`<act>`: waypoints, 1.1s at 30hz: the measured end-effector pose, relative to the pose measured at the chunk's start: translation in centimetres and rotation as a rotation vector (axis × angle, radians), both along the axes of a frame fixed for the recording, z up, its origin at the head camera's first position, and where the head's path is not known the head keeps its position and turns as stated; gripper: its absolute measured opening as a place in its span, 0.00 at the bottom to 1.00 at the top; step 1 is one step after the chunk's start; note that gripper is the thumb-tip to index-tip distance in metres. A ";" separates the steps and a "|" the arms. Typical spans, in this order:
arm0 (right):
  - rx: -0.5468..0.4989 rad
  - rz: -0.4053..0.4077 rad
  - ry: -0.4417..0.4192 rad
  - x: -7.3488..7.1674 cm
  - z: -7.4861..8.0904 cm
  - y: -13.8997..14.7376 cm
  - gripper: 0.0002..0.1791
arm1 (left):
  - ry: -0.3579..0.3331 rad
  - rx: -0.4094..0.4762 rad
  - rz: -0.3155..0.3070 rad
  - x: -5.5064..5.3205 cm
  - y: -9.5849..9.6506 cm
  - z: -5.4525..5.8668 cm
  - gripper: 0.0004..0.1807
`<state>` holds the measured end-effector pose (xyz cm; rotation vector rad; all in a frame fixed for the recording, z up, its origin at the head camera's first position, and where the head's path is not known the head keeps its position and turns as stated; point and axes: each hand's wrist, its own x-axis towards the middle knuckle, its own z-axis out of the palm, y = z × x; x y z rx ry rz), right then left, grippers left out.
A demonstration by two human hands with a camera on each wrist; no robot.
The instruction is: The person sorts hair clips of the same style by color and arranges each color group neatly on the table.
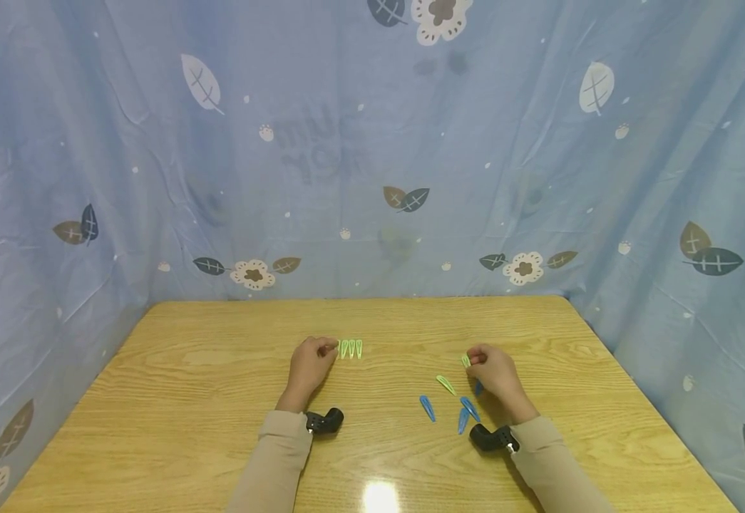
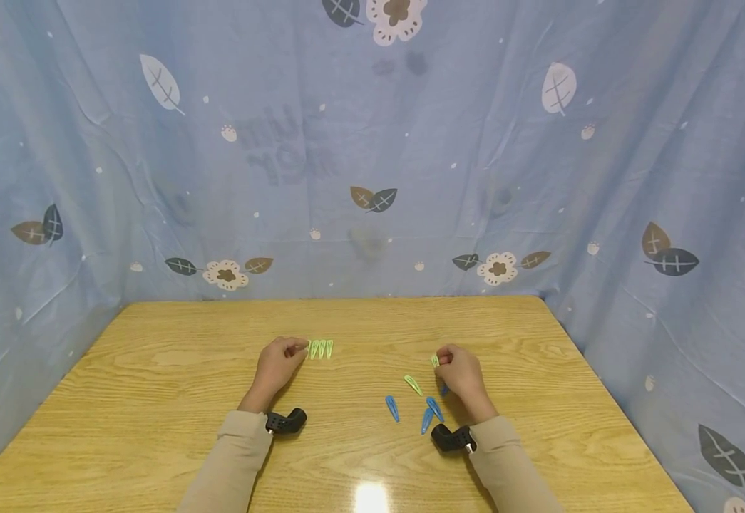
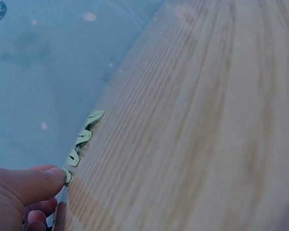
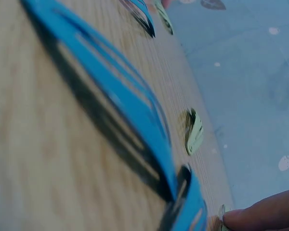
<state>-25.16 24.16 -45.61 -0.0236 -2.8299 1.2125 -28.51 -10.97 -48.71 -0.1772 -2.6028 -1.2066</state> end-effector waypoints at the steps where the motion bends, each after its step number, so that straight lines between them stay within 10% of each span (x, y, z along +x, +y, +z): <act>1: -0.003 -0.006 -0.005 -0.1 0.0 0.1 0.16 | 0.002 -0.001 0.000 0.0 0.0 -0.1 0.10; 18: -0.250 -0.055 0.007 0.0 -0.3 1.5 0.21 | 0.013 0.007 0.004 0.0 0.0 -0.1 0.10; 33: -0.368 0.055 -0.022 0.5 1.5 0.4 0.23 | 0.010 0.008 -0.006 0.0 0.0 0.0 0.09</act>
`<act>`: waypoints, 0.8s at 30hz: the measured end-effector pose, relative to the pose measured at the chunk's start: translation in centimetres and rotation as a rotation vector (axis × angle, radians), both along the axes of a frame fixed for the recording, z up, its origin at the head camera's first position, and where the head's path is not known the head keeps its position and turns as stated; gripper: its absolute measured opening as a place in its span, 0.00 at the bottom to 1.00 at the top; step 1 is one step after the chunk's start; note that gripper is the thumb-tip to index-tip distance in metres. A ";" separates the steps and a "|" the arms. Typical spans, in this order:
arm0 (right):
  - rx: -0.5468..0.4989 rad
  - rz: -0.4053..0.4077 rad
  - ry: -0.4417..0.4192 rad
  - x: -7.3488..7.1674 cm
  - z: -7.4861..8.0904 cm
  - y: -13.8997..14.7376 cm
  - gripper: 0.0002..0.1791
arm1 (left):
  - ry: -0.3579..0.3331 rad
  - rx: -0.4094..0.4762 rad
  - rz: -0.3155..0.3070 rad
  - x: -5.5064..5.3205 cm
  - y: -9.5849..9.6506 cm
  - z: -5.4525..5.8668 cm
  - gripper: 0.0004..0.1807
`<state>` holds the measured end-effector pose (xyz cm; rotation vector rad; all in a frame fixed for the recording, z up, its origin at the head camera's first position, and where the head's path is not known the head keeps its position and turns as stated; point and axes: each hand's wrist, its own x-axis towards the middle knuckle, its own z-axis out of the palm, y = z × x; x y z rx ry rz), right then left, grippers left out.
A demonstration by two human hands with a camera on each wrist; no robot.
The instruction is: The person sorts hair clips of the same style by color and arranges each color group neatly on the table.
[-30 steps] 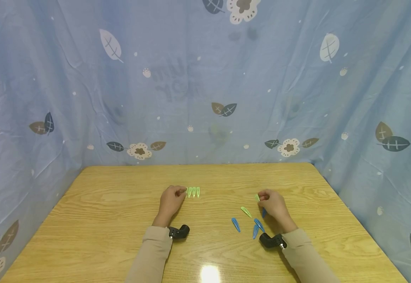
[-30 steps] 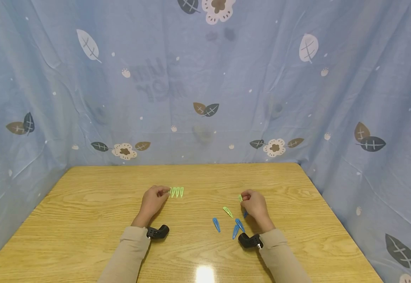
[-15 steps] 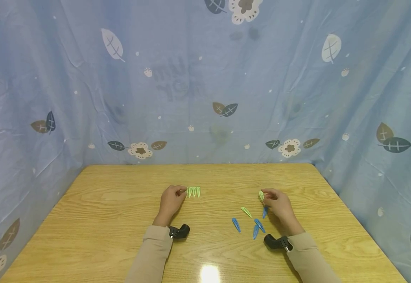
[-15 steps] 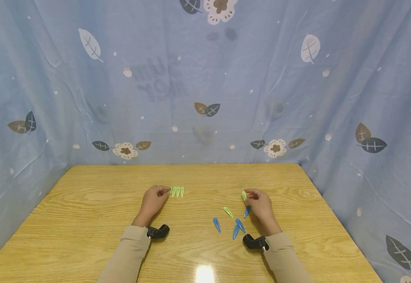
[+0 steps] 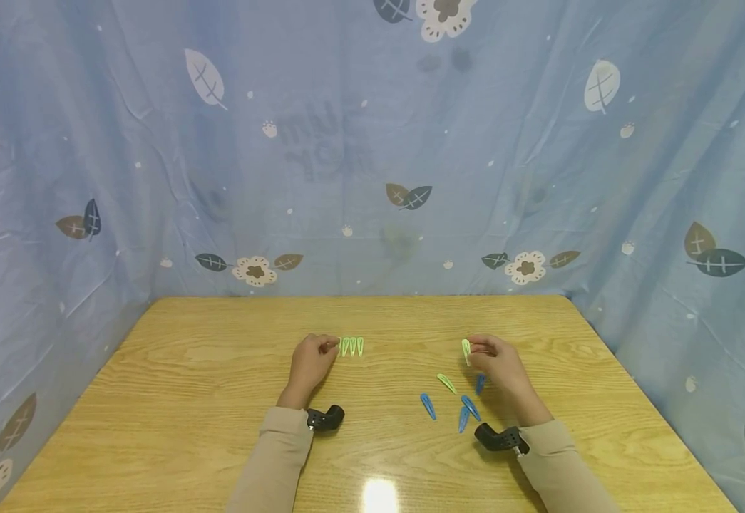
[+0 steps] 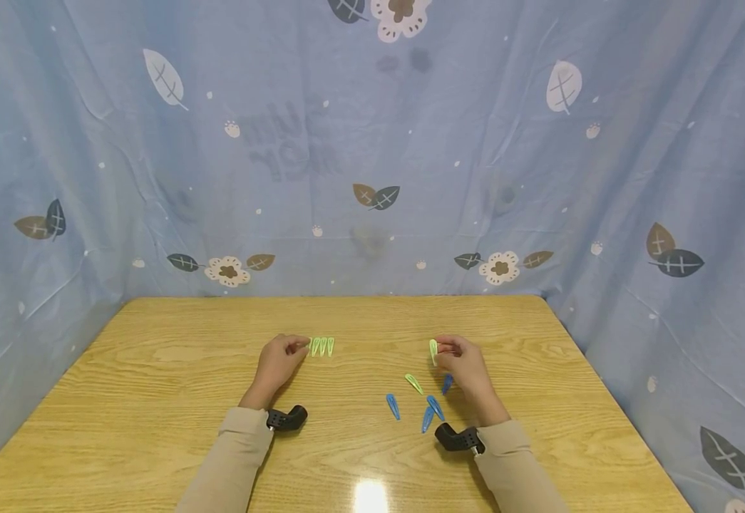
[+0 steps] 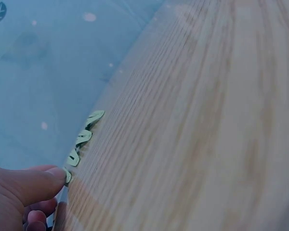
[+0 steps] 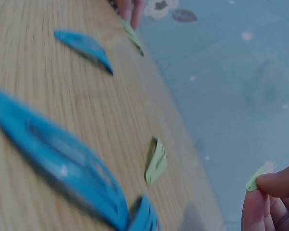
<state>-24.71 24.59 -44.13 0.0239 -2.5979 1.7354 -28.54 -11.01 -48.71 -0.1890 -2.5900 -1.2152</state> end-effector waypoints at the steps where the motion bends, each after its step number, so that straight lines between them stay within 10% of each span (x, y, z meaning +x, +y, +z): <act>1: -0.015 0.007 0.001 0.0 0.1 -0.2 0.23 | 0.001 -0.002 0.001 0.0 0.0 0.0 0.09; 24: -0.216 0.156 -0.010 -0.2 1.9 -10.5 0.21 | -0.007 0.011 -0.003 0.1 -0.1 0.0 0.10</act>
